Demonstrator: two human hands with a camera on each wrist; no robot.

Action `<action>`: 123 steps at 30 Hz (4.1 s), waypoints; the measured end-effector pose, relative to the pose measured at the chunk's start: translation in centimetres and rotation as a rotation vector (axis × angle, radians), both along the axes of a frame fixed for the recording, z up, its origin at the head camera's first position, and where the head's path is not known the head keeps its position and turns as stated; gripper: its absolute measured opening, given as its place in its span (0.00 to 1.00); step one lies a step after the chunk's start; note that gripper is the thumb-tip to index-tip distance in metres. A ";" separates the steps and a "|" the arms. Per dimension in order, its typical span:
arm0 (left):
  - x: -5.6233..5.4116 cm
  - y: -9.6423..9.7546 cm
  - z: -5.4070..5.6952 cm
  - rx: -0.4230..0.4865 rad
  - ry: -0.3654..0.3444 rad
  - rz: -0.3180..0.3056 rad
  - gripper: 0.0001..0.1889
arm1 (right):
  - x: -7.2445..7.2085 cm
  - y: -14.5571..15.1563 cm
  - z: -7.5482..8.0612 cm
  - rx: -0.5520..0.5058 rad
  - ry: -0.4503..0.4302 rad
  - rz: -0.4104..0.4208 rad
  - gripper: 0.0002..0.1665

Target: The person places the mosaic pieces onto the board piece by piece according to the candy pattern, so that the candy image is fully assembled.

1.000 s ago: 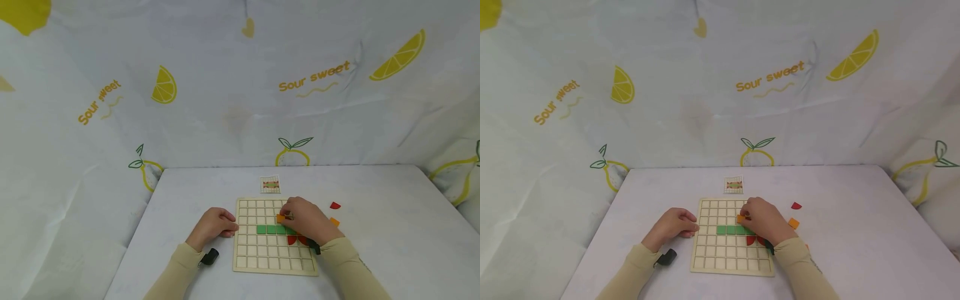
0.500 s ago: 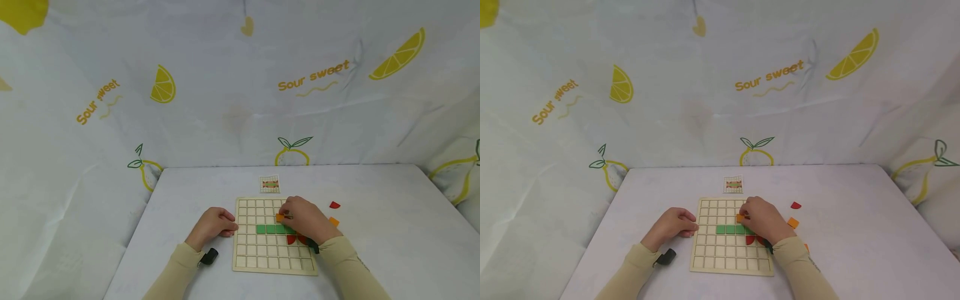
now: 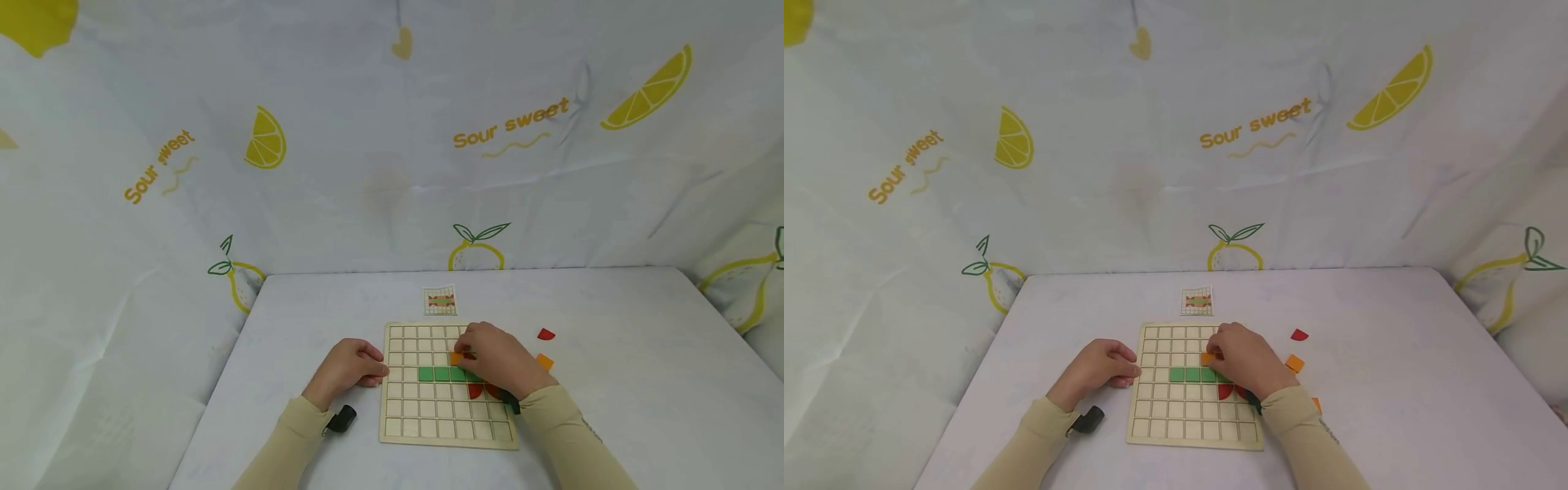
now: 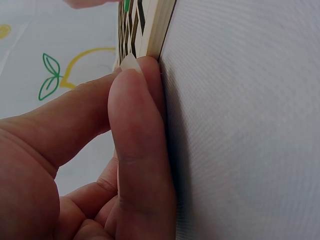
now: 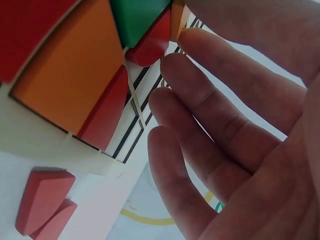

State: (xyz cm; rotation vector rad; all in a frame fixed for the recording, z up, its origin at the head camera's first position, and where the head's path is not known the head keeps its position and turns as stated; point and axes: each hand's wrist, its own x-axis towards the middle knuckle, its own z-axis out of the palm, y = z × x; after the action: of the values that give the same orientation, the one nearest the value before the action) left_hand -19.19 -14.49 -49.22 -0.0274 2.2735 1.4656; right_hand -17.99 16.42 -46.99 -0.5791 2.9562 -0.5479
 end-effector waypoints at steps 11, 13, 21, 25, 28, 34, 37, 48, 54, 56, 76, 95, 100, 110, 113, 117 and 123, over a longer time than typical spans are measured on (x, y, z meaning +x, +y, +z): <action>0.0 0.0 -0.2 -0.007 -0.004 0.004 0.15 | 0.0 0.1 -0.2 -0.016 -0.026 -0.017 0.04; 0.0 0.1 -0.2 -0.007 -0.004 0.002 0.15 | 0.0 0.5 -0.2 -0.021 -0.028 -0.021 0.04; 0.1 0.2 -0.3 -0.026 0.008 -0.015 0.15 | 1.1 4.3 0.7 -0.041 -0.048 -0.084 0.06; 0.2 0.0 -0.3 -0.037 0.025 -0.019 0.15 | 2.1 6.7 1.3 -0.038 -0.072 -0.124 0.05; 0.2 -0.1 -0.3 -0.045 0.028 -0.018 0.15 | 2.9 8.4 1.7 -0.013 -0.089 -0.160 0.05; 0.2 -0.2 -0.1 -0.044 0.024 -0.019 0.16 | 4.6 10.8 1.7 0.066 -0.132 -0.223 0.07; 0.1 -0.1 -0.1 -0.037 0.017 -0.017 0.16 | 5.5 11.7 1.3 0.098 -0.146 -0.243 0.07; 0.3 0.0 0.0 -0.028 -0.003 -0.007 0.16 | 8.0 14.0 -0.1 0.119 -0.160 -0.226 0.12; 0.3 0.1 0.1 -0.020 0.006 -0.004 0.17 | 8.0 13.9 -0.7 0.129 -0.144 -0.234 0.13; 0.3 0.1 0.2 -0.023 0.011 -0.004 0.17 | 7.9 13.9 -0.8 0.136 -0.136 -0.230 0.13; 0.0 0.0 -0.2 -0.012 0.004 -0.009 0.15 | 5.9 9.5 1.1 0.065 -0.110 -0.212 0.12; 0.1 -0.2 -0.2 0.007 0.003 -0.013 0.15 | 4.7 2.0 1.0 0.003 -0.008 0.005 0.10; 0.1 -0.2 -0.1 0.012 0.000 -0.015 0.14 | 4.8 1.3 0.4 0.008 0.026 0.046 0.10; 0.2 -0.1 -0.1 -0.002 -0.007 -0.008 0.14 | 4.9 0.6 -0.2 0.028 0.054 0.069 0.10; 0.2 -0.1 -0.1 0.001 -0.008 -0.005 0.14 | 4.9 0.6 -0.2 0.017 0.076 0.088 0.11; 0.2 -0.1 0.0 0.003 -0.010 -0.007 0.14 | 4.9 0.6 -0.2 0.006 0.094 0.106 0.12; 0.1 -0.2 0.0 0.003 -0.006 -0.007 0.14 | 4.7 0.6 -0.2 0.006 0.112 0.106 0.12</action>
State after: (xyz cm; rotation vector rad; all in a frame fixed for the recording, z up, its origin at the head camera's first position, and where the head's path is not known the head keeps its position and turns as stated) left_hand -19.11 -14.67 -49.18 -0.0223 2.2640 1.4639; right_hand -13.25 17.00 -47.20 -0.7858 3.0074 -0.5127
